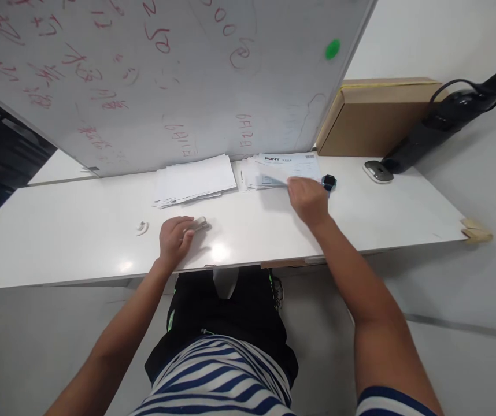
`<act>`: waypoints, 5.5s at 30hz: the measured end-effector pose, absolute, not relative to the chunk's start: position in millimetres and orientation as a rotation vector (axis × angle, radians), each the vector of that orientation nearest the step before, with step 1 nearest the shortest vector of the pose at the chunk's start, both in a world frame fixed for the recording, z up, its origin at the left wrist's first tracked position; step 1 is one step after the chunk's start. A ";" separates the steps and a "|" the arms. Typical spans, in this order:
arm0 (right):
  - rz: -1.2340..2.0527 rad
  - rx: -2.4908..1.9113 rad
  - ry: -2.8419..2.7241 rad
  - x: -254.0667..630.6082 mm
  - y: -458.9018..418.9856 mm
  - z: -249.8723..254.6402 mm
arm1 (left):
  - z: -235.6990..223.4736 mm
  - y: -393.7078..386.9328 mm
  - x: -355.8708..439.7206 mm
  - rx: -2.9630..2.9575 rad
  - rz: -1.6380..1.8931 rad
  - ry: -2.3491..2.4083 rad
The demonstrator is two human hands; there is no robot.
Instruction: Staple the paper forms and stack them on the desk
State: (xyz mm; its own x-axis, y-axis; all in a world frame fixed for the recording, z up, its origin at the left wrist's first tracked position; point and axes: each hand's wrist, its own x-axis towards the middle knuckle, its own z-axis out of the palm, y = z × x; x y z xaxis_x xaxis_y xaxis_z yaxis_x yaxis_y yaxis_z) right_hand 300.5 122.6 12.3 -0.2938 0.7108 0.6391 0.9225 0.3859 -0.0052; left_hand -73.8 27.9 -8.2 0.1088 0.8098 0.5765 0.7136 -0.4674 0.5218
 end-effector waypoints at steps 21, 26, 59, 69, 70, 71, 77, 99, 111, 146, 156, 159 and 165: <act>-0.083 -1.512 -2.077 260.4 35.7 -16.0 | -9.0 -45.0 -5.4 1.068 0.908 1.424; -0.168 -1.758 -2.240 283.4 155.2 -5.3 | -6.3 -16.9 0.2 1.237 0.944 1.452; 0.114 -1.212 -2.138 193.2 -67.6 -48.0 | -18.6 -4.4 -7.2 1.118 1.169 1.378; 0.152 -1.245 -2.232 192.4 -75.3 -49.5 | -11.3 -6.0 -7.6 1.276 1.044 1.309; 0.166 -1.234 -2.222 195.3 -74.2 -48.5 | -11.1 -7.0 -8.1 1.290 1.023 1.311; 0.169 -1.237 -2.179 199.8 -71.6 -47.4 | -11.5 -7.9 -8.8 1.298 1.011 1.308; 0.355 -1.518 -1.399 251.7 -22.7 -27.9 | -15.4 -8.7 -12.9 1.154 1.098 1.165; 0.899 -1.273 -1.377 251.0 14.5 21.9 | 40.3 4.3 -11.1 1.603 1.021 1.270; 0.953 -1.466 -1.295 236.3 -2.3 4.4 | -4.0 -4.9 7.8 1.321 1.098 1.304; 0.997 -1.457 -1.747 259.8 -4.7 -15.3 | -12.5 -5.4 7.7 1.418 1.099 1.421; 0.206 -2.045 -1.585 388.6 113.2 -34.4 | -20.0 -3.6 8.1 1.427 1.156 1.435; 0.163 -2.171 -1.603 388.4 127.5 -43.2 | -19.3 -3.4 8.3 1.431 1.173 1.428; 0.057 -2.067 -1.546 389.7 136.5 -51.7 | -14.7 -2.9 8.3 1.360 1.156 1.448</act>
State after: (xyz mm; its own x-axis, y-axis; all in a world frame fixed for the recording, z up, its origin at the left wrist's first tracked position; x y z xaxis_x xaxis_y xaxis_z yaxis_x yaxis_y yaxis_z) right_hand 389.7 136.5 -51.7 0.3367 0.8973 0.2855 0.8738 -0.1848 -0.4498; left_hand 8.3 -2.9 -14.7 -0.0824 0.9963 0.0252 0.2451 -0.0042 0.9695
